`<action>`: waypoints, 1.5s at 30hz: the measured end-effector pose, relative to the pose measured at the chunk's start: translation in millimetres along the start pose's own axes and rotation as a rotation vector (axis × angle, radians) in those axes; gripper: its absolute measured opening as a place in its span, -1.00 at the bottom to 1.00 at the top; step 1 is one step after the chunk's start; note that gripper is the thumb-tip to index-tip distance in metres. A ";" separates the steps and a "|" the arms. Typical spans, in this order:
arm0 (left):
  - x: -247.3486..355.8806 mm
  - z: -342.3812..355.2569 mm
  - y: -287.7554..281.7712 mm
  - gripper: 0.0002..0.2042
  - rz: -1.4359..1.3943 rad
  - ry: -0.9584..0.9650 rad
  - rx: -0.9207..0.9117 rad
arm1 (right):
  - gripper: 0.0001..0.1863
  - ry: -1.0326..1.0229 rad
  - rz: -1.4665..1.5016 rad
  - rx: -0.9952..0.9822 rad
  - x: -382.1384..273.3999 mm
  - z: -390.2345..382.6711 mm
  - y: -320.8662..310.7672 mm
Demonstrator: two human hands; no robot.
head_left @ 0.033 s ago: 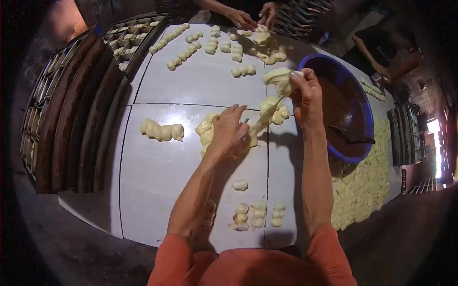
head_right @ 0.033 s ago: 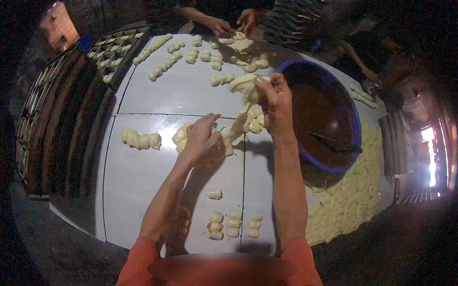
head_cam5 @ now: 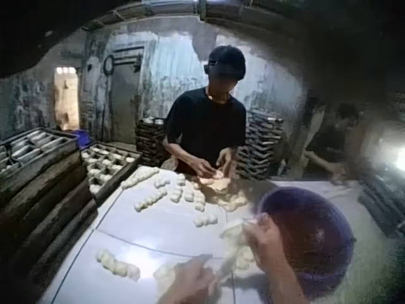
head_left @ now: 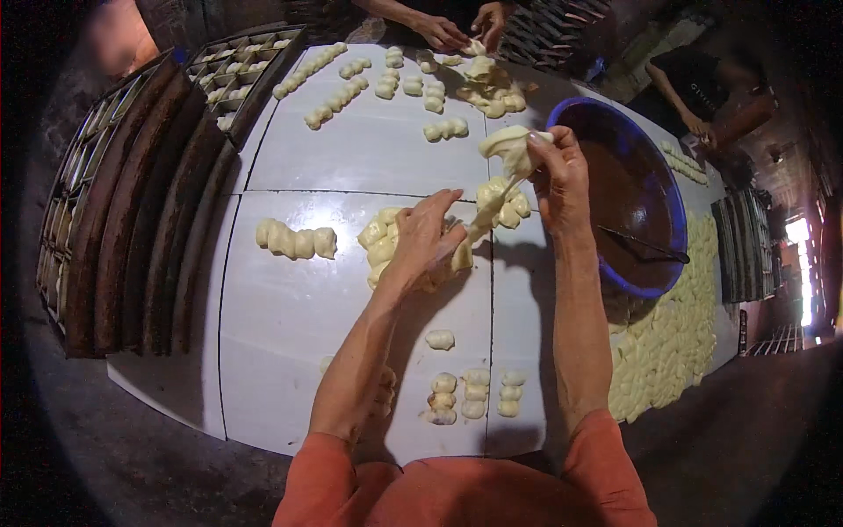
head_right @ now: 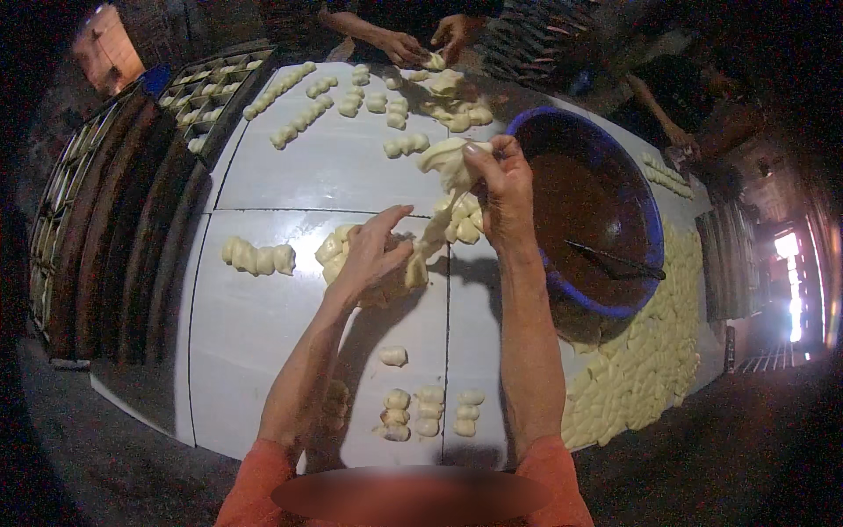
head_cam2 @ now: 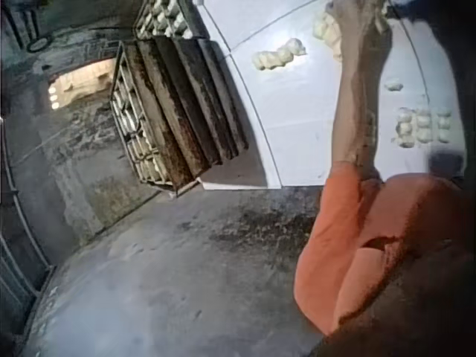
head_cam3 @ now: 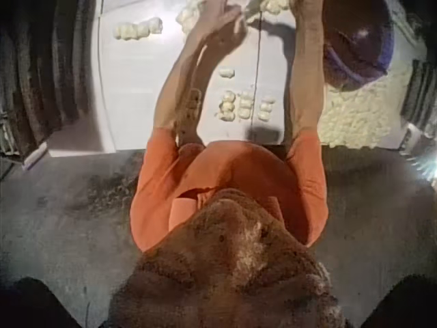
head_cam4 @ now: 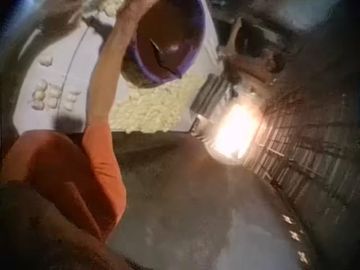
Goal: The person prepares bread dough by hand, filling small pieces of dough with a dark mixture from a bowl and placing the shaped rolls into metal baking tins.
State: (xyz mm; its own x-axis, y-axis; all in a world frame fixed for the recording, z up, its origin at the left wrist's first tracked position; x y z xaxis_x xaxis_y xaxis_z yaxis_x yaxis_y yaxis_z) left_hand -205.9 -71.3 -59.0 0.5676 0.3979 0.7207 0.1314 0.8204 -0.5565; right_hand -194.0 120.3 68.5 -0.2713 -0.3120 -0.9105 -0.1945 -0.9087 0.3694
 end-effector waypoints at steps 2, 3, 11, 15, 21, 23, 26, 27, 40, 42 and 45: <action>42.4 15.8 -8.3 -0.45 -0.279 -0.131 -0.168 | -0.80 0.022 -0.007 -0.001 7.9 -2.4 -13.3; 58.5 19.3 -15.0 -0.50 -0.334 -0.221 -0.270 | -0.80 0.021 -0.006 -0.006 4.8 -4.1 -9.7; 29.3 9.5 34.6 -0.69 -0.169 -0.260 -0.297 | -0.84 -0.227 0.009 -0.020 -94.0 -21.3 15.4; 44.1 15.5 38.2 -0.61 -0.405 -0.190 -0.361 | -0.78 -0.117 -0.082 -0.027 -93.7 -51.7 10.3; 46.7 -14.0 25.3 -0.48 0.225 -0.073 -0.187 | -0.79 0.227 -0.132 0.039 -14.6 -111.2 -44.4; 57.8 -18.3 16.3 -0.49 0.092 -0.037 -0.020 | -0.80 0.336 -0.144 0.058 4.3 -131.2 -53.4; 86.1 -30.1 10.2 -0.46 -0.811 -0.400 -0.413 | -0.80 0.421 -0.113 0.027 7.6 -150.5 -54.6; 90.9 -34.2 8.5 -0.46 -0.809 -0.407 -0.424 | -0.80 0.417 -0.112 0.003 12.6 -153.6 -58.9; 96.0 -72.0 25.3 -0.71 -0.988 -0.746 -0.378 | -0.78 0.343 -0.312 0.150 8.3 -200.8 -75.2; 105.9 -73.0 27.3 -0.56 -0.990 -0.624 -0.424 | -0.77 0.363 -0.147 0.184 5.5 -202.6 -73.7; 123.9 -68.7 30.8 -0.36 -0.864 -0.446 -0.490 | -0.72 0.341 0.083 0.167 15.9 -206.1 -90.9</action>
State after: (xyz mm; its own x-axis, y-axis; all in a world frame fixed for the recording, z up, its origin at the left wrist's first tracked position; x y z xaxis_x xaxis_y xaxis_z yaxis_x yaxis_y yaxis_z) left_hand -75.8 -25.0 -15.2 -0.2055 -0.0403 0.9778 0.7101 0.6814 0.1773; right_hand 13.7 140.8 -17.8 0.0310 -0.4826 -0.8753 -0.3434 -0.8276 0.4441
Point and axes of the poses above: each hand's wrist, its own z-axis towards the middle knuckle, its own y-axis out of the palm, x = y × z, the point moved 1 cm from there along z, towards the middle knuckle, and after that the axes turned 3 degrees about -z, right-handed, at the moved point
